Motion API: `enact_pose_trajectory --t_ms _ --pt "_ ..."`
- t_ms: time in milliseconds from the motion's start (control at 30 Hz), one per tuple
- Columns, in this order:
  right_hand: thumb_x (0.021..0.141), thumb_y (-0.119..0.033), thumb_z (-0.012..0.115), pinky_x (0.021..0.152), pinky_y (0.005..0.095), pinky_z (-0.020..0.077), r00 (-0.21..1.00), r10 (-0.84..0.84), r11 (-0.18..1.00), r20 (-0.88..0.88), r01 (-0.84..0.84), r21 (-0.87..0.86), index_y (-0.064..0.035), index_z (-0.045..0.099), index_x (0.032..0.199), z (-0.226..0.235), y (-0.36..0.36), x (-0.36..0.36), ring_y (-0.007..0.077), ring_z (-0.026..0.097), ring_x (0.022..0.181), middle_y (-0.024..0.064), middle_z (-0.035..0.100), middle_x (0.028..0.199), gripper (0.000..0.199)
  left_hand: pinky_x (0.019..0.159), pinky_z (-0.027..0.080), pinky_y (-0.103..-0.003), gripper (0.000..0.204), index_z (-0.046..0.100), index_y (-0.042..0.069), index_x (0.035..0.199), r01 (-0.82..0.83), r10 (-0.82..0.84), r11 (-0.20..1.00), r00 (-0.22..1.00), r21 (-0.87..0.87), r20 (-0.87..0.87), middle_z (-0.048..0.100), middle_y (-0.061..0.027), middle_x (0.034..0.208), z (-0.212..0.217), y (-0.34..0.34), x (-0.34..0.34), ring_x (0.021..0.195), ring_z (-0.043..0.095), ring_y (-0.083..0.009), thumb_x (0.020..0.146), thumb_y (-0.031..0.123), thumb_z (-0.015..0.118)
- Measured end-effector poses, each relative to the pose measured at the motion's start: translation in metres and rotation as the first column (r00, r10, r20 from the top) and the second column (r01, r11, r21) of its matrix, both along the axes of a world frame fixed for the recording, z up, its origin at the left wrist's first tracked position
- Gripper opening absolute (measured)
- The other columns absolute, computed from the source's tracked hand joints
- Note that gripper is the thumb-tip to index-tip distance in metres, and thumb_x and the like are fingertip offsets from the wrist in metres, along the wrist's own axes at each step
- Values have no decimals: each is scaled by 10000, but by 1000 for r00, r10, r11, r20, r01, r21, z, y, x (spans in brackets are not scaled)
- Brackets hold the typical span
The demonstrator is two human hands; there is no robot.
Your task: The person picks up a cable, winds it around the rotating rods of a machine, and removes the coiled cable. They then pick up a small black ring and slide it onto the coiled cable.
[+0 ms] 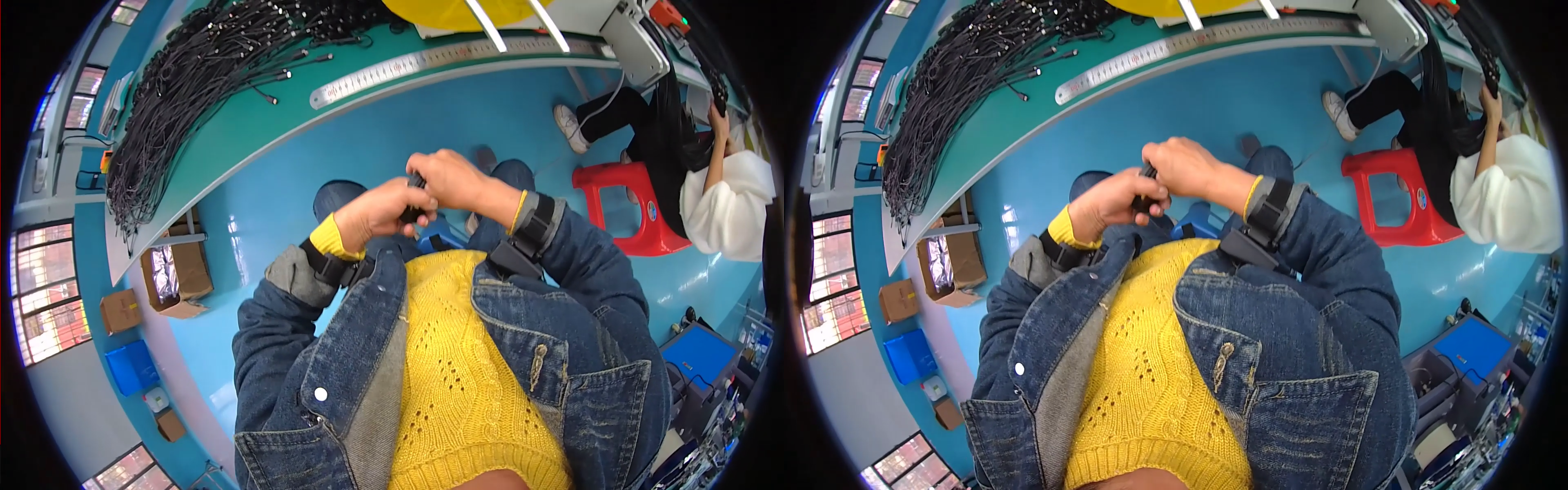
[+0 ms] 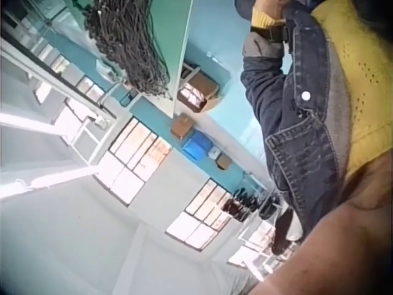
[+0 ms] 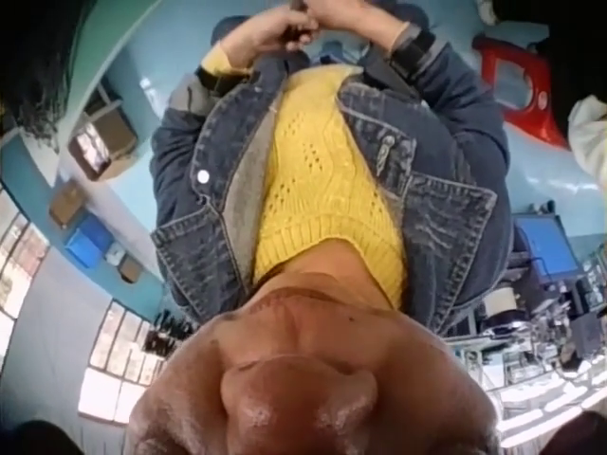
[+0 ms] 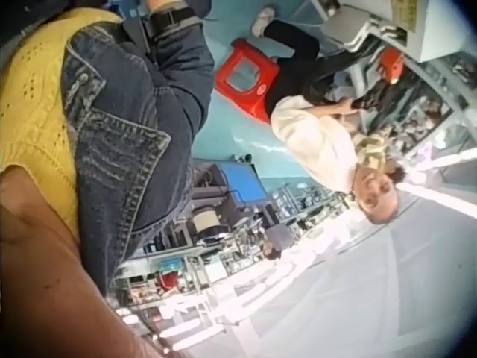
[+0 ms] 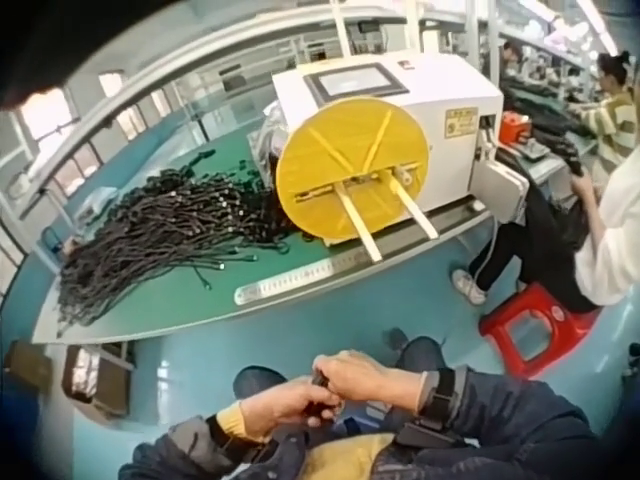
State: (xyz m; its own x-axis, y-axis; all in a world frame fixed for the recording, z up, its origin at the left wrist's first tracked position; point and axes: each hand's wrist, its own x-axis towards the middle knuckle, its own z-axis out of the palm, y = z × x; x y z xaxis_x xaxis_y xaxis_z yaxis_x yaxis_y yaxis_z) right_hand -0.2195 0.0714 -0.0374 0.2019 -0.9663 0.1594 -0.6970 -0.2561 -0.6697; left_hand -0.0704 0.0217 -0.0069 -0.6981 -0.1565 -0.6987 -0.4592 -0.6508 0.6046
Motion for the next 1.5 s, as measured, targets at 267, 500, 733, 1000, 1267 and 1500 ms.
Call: enact_pose_trajectory --t_ms 267,500,733,1000,1267,1500 --pt "682 -140 602 585 431 470 980 114 991 -161 -101 85 -3 531 810 13 -15 19 370 598 681 188 602 685 200 367 298 -212 33 488 50 796 -60 58 997 998 -53 -38 473 -30 683 -17 0 23 543 464 -98 789 77 505" --pt "722 -92 593 645 398 471 975 219 974 35 -216 -75 -19 560 921 42 -71 25 321 593 738 156 593 795 215 431 335 -224 42 483 71 838 -478 480 876 846 66 -231 461 -10 695 -27 -21 60 581 448 -101 803 85 503" --pt "758 -206 597 685 411 484 803 -515 843 -300 413 -345 -42 620 897 46 -197 -18 330 603 788 171 613 882 216 526 375 -248 77 489 96 886 -556 636 769 614 316 -468 466 -9 741 -10 -39 74 666 455 -116 821 112 526" --pt "787 -234 650 536 248 414 857 -107 991 503 52 123 -17 645 816 61 -86 27 114 510 582 6 556 637 218 489 351 -221 122 508 70 935 -633 685 716 557 295 -470 501 -33 797 -10 -42 78 640 434 -119 837 140 521" --pt "826 -198 630 424 180 262 488 -453 764 746 -218 607 -42 614 816 48 -10 3 24 357 502 -41 475 622 156 475 410 -245 102 526 24 881 -512 453 859 775 -19 -440 529 -50 801 12 -6 25 609 482 -114 837 116 518" --pt "833 -187 618 427 164 286 498 -339 854 798 -194 483 -37 607 821 33 30 -9 26 400 519 -26 500 643 151 442 420 -247 93 518 19 841 -425 311 872 864 -244 -395 514 -45 718 -12 2 14 571 489 -113 815 108 530"
